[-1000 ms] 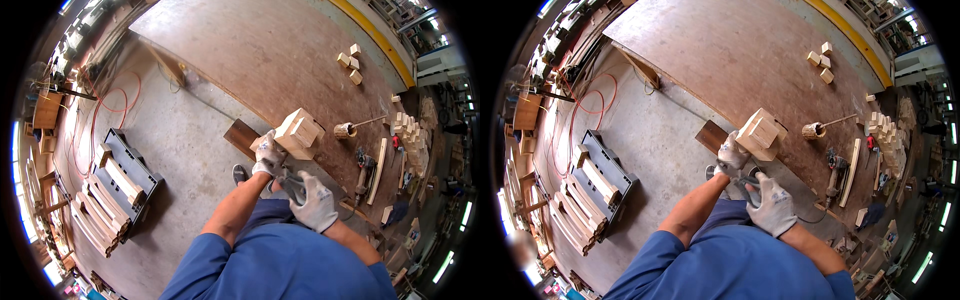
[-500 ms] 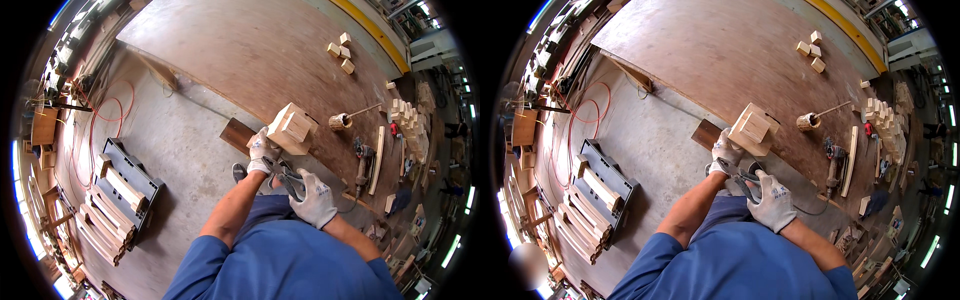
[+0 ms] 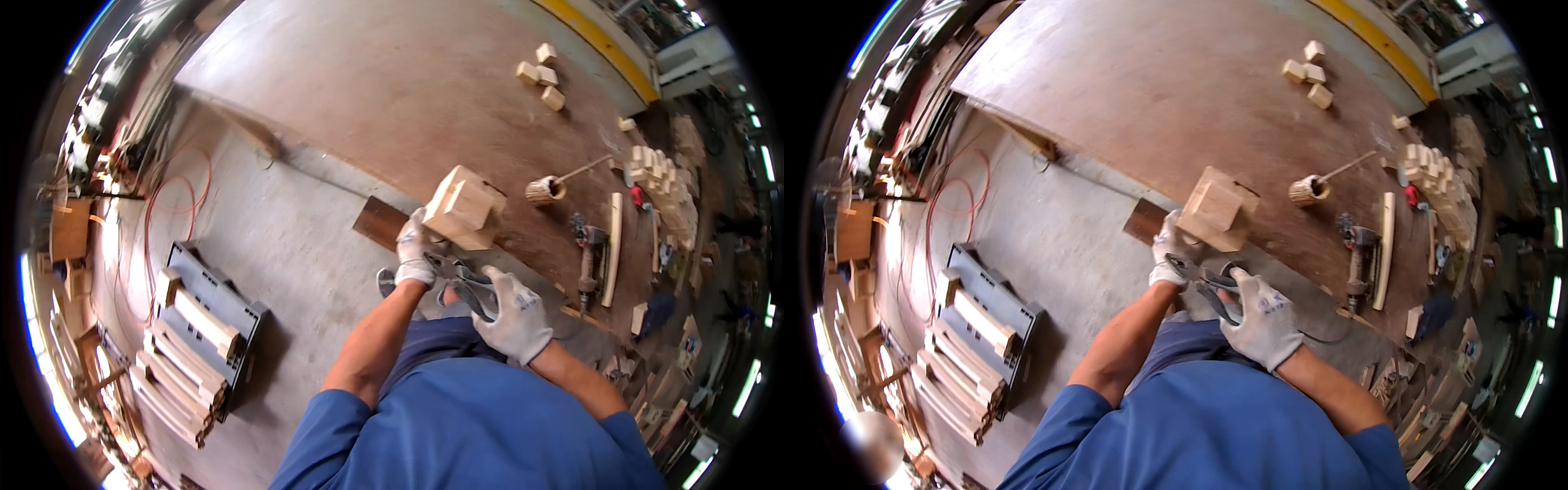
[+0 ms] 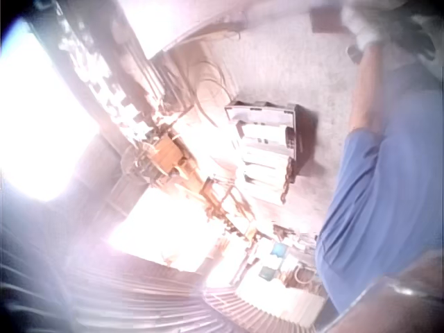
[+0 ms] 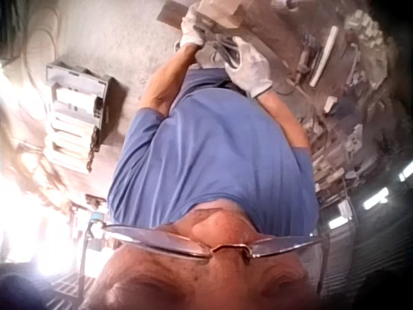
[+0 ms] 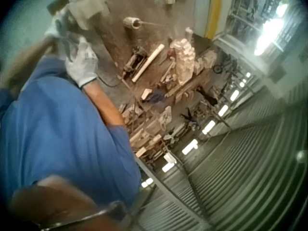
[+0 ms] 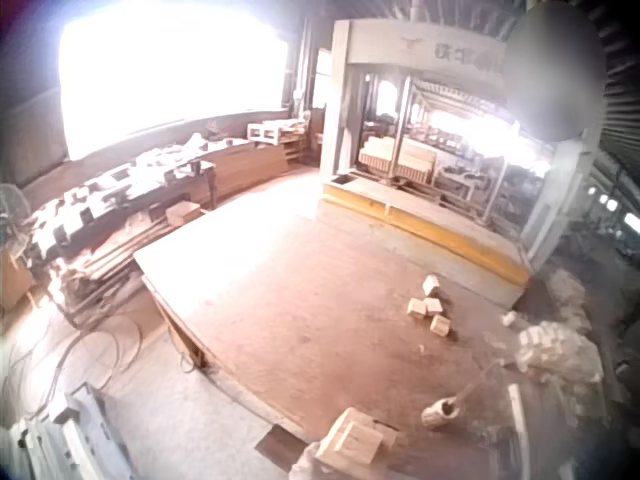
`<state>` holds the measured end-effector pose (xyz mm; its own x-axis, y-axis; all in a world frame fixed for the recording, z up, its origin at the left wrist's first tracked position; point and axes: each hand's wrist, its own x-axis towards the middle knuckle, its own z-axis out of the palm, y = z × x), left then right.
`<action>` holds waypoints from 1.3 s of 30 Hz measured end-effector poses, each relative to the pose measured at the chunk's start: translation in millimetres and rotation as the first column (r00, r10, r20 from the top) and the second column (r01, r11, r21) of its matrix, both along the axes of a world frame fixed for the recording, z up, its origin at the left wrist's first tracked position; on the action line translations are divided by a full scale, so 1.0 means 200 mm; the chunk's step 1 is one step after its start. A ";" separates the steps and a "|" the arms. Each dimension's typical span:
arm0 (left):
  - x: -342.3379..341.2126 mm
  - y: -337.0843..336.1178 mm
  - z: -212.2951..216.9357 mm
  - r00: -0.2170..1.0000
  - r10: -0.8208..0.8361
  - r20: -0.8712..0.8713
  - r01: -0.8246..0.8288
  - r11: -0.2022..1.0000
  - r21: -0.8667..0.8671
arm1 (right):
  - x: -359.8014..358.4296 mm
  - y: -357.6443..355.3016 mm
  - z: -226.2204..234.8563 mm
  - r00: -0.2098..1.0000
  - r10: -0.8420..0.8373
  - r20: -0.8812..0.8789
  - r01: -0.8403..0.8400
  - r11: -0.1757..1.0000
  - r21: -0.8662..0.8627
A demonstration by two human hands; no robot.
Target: The person assembles small wooden blocks by applying glue to their edges and joining them together. They use a brush to apply glue, a nail gun to fasten the pieces, and pliers to pull out nails. The process is repeated for multiple blocks on a workbench.
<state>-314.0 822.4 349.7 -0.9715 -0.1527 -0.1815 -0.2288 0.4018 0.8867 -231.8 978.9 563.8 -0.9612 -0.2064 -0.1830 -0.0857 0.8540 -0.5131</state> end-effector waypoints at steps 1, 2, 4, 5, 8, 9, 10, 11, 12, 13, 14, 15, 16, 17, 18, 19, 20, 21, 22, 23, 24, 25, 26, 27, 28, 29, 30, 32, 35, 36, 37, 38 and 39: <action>0.00 -0.02 -0.01 0.999 -0.025 -0.026 0.025 1.000 0.011 | -0.02 0.03 0.01 1.000 0.006 -0.016 -0.006 1.000 0.013; -0.01 -0.02 -0.01 0.997 -0.058 -0.050 0.059 0.998 0.028 | -0.05 0.05 -0.02 1.000 -0.029 -0.005 0.029 1.000 0.008; -0.05 0.02 0.13 0.984 -0.151 0.095 0.164 0.976 -0.145 | -0.06 0.10 -0.13 0.974 -0.223 -0.039 0.225 0.973 0.046; -0.04 0.02 0.09 0.985 -0.072 0.155 0.077 0.997 -0.029 | -0.12 0.09 -0.07 0.984 -0.175 0.016 0.174 0.983 0.061; 0.02 -0.01 -0.14 0.995 -0.088 -0.047 0.087 0.996 -0.027 | -0.08 0.04 -0.02 0.987 -0.139 0.083 0.135 0.989 0.056; 0.01 0.01 -0.16 0.980 -0.092 -0.175 0.100 0.994 0.033 | -0.05 0.03 -0.02 0.996 -0.076 0.038 0.074 0.996 0.043; 0.00 0.01 -0.02 0.993 -0.090 -0.073 0.077 0.983 -0.164 | -0.05 0.04 -0.02 0.998 -0.035 0.054 0.032 0.998 0.052; 0.00 0.02 -0.07 0.979 -0.077 -0.190 0.070 0.997 -0.041 | -0.05 0.05 -0.03 0.997 0.008 0.071 -0.013 0.998 0.061; -0.02 0.05 -0.03 0.995 -0.052 -0.091 0.043 0.995 -0.092 | -0.09 0.09 -0.05 0.987 -0.112 0.111 0.101 0.990 0.099; -0.02 0.02 0.01 1.000 -0.007 0.011 0.009 0.987 -0.162 | -0.14 0.09 -0.07 0.964 -0.217 0.153 0.198 0.972 0.127; -0.02 0.00 -0.01 0.994 -0.053 0.091 0.065 0.988 -0.138 | -0.12 0.05 -0.06 0.970 -0.219 0.110 0.202 0.968 0.150; -0.03 0.00 -0.04 0.981 -0.096 0.170 0.116 0.987 -0.109 | -0.09 0.04 -0.04 0.978 -0.197 0.063 0.188 0.975 0.122; 0.01 -0.01 -0.03 0.991 -0.103 -0.086 0.105 0.994 0.023 | -0.04 0.02 -0.05 0.987 -0.156 0.024 0.154 0.986 0.065; 0.00 -0.04 -0.15 0.980 -0.123 -0.158 0.126 0.992 0.009 | -0.02 0.00 -0.03 0.994 -0.105 -0.027 0.106 0.994 0.012; -0.01 -0.07 -0.27 0.964 -0.139 -0.228 0.142 0.990 -0.005 | -0.04 -0.02 0.03 0.998 -0.044 -0.041 0.045 0.999 0.017; 0.01 -0.01 -0.14 0.990 -0.094 -0.105 0.099 0.994 0.039 | -0.07 0.03 0.02 0.996 -0.051 0.075 0.047 0.998 0.046; -0.01 0.04 0.01 0.996 -0.092 0.003 0.092 0.991 -0.097 | -0.11 0.09 -0.02 0.988 -0.127 0.090 0.119 0.989 0.090; -0.01 0.06 0.09 0.991 -0.080 0.110 0.103 0.969 -0.224 | -0.13 0.13 -0.06 0.972 -0.210 0.101 0.195 0.970 0.141; -0.01 0.05 0.03 0.994 -0.061 0.095 0.085 0.955 -0.284 | -0.09 0.10 -0.03 0.976 -0.208 0.061 0.202 0.975 0.088; 0.00 0.05 0.03 0.994 -0.051 0.093 0.080 0.934 -0.348 | -0.01 0.07 0.01 0.976 -0.216 0.038 0.215 0.976 0.029; -0.01 0.00 0.04 0.984 -0.165 0.060 0.176 0.945 -0.276 | 0.01 0.08 0.06 0.982 -0.188 -0.005 0.187 0.980 -0.071; -0.03 0.00 0.04 0.989 -0.129 0.068 0.142 0.957 -0.252 | 0.03 0.09 0.11 0.974 -0.225 -0.004 0.223 0.968 -0.120; -0.03 0.00 0.05 0.993 -0.086 0.084 0.103 0.968 -0.230 | 0.06 0.10 0.15 0.967 -0.254 0.007 0.252 0.953 -0.169; -0.04 0.01 0.05 0.994 -0.037 0.101 0.057 0.976 -0.208 | 0.10 0.13 0.16 0.960 -0.278 0.022 0.276 0.936 -0.216; -0.03 0.02 0.10 0.998 -0.061 0.005 0.061 0.978 -0.201 | 0.16 0.22 0.02 0.920 -0.385 -0.069 0.342 0.878 -0.336; -0.04 0.03 0.09 0.996 -0.084 -0.015 0.079 0.975 -0.207 | 0.19 0.28 -0.06 0.854 -0.516 0.058 0.482 0.747 -0.458; -0.05 0.02 0.08 0.996 -0.091 -0.027 0.083 0.972 -0.221 | 0.21 0.40 -0.11 0.768 -0.604 0.211 0.636 0.684 -0.357; -0.04 0.07 0.14 0.999 -0.047 0.010 0.048 0.975 -0.218 | 0.20 0.66 -0.29 0.313 -0.757 0.573 0.950 0.252 -0.186; -0.03 0.08 0.21 0.998 -0.037 0.051 0.043 0.990 -0.136 | 0.08 1.07 -0.55 0.122 -0.701 0.703 0.992 0.091 -0.082; -0.02 0.07 0.18 0.999 -0.010 0.049 0.017 0.989 -0.144 | 0.02 1.13 -0.58 0.191 -0.731 0.655 0.981 0.152 -0.117; -0.02 0.07 0.15 0.999 0.010 0.043 -0.003 0.988 -0.153 | -0.05 1.18 -0.62 0.258 -0.755 0.603 0.966 0.207 -0.154; -0.01 0.08 0.15 0.998 0.047 0.030 -0.042 0.986 -0.164 | -0.10 1.25 -0.66 0.285 -0.744 0.604 0.953 0.152 -0.262; -0.01 0.09 0.15 0.996 0.061 0.058 -0.050 0.985 -0.168 | -0.14 1.30 -0.71 0.308 -0.735 0.604 0.927 0.089 -0.364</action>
